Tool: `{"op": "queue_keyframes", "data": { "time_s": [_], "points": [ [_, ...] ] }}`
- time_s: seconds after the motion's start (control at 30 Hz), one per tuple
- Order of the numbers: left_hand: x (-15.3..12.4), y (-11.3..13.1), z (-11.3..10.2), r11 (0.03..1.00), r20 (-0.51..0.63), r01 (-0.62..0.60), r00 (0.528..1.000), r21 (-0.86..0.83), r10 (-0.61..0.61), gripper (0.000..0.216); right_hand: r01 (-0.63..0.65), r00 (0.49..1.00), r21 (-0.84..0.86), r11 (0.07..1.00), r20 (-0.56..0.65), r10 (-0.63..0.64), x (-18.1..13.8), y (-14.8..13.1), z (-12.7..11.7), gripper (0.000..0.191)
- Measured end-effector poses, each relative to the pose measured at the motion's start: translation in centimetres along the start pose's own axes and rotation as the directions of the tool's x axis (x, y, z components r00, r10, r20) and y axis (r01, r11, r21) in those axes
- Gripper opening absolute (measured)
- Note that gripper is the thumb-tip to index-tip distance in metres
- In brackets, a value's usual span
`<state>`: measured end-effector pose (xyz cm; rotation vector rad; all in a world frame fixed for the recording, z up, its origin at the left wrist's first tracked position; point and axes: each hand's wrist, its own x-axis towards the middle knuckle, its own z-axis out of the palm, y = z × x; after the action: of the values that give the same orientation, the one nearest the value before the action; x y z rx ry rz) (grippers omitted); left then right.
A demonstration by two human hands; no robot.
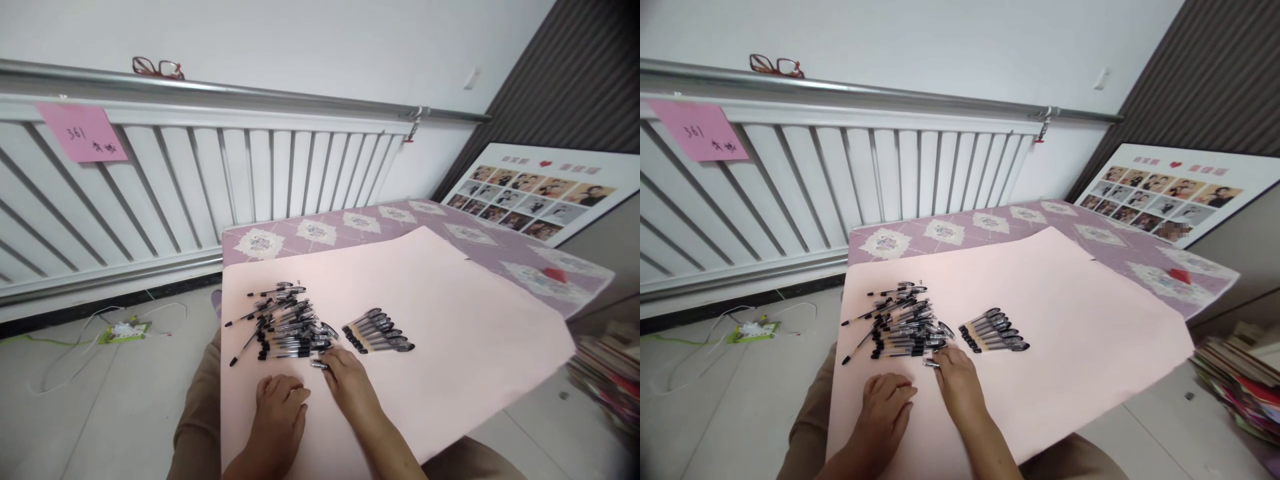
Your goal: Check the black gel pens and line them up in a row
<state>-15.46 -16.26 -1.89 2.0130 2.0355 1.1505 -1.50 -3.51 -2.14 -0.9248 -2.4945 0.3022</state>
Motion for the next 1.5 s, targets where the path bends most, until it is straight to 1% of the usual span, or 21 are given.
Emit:
{"op": "queue_keyframes", "data": {
  "time_s": [0.1,0.17,0.3,0.47,0.57,0.67,0.73,0.83,1.0,1.17,1.3,1.43,1.5],
  "points": [
    [0.2,-0.1,-0.2,1.0,0.016,0.013,1.0,-0.007,-0.013,0.03,-0.011,1.0,0.017,1.0,0.015,0.011,-0.3,-0.1,-0.2,0.024],
    [0.7,-0.4,-0.3,0.999,0.022,0.028,0.999,0.019,-0.028,0.03,-0.017,1.0,0.026,1.0,0.014,0.017,-0.4,-0.2,-0.3,0.025],
    [2.2,-1.5,-0.1,0.984,0.022,0.086,0.996,0.157,-0.091,0.029,-0.04,0.999,0.016,0.999,0.004,0.04,-0.6,-0.3,-0.4,0.026],
    [3.5,-3.0,0.7,0.954,0.064,0.101,0.99,0.283,-0.124,0.025,-0.154,0.987,-0.078,0.985,-0.054,0.15,-1.3,-0.6,-1.2,0.021],
    [3.7,-3.4,1.1,0.942,0.076,0.093,0.989,0.323,-0.124,0.021,-0.231,0.973,-0.142,0.962,-0.056,0.226,-2.0,-0.9,-1.6,0.017],
    [3.6,-3.5,1.4,0.932,0.069,0.092,0.99,0.351,-0.124,0.019,-0.271,0.963,-0.177,0.946,-0.034,0.269,-2.7,-0.9,-1.7,0.009],
    [3.6,-3.4,1.4,0.929,0.067,0.091,0.99,0.359,-0.123,0.018,-0.281,0.959,-0.172,0.944,-0.016,0.283,-3.0,-0.9,-1.6,0.006],
    [3.7,-3.2,1.3,0.929,0.085,0.095,0.987,0.358,-0.134,0.016,-0.293,0.955,-0.157,0.943,-0.006,0.296,-3.1,-0.9,-1.5,0.008],
    [4.1,-2.9,1.1,0.916,0.14,0.099,0.976,0.389,-0.165,0.009,-0.306,0.951,-0.185,0.934,-0.018,0.308,-2.6,-1.3,-1.5,0.015],
    [4.3,-2.8,1.1,0.91,0.161,0.116,0.968,0.399,-0.194,0.007,-0.329,0.943,-0.201,0.923,-0.022,0.331,-2.3,-1.6,-0.8,0.013],
    [4.1,-2.7,1.1,0.903,0.18,0.126,0.96,0.411,-0.216,0.007,-0.32,0.947,-0.203,0.925,-0.034,0.32,-2.3,-1.9,-0.3,0.012],
    [3.6,-2.5,1.0,0.896,0.165,0.128,0.962,0.426,-0.216,0.008,-0.311,0.949,-0.218,0.925,-0.023,0.314,-2.1,-2.0,-0.2,0.01],
    [3.3,-2.5,0.7,0.899,0.156,0.12,0.967,0.421,-0.202,0.009,-0.295,0.955,-0.198,0.935,-0.019,0.298,-2.1,-1.9,-0.1,0.01]
  ]
}}
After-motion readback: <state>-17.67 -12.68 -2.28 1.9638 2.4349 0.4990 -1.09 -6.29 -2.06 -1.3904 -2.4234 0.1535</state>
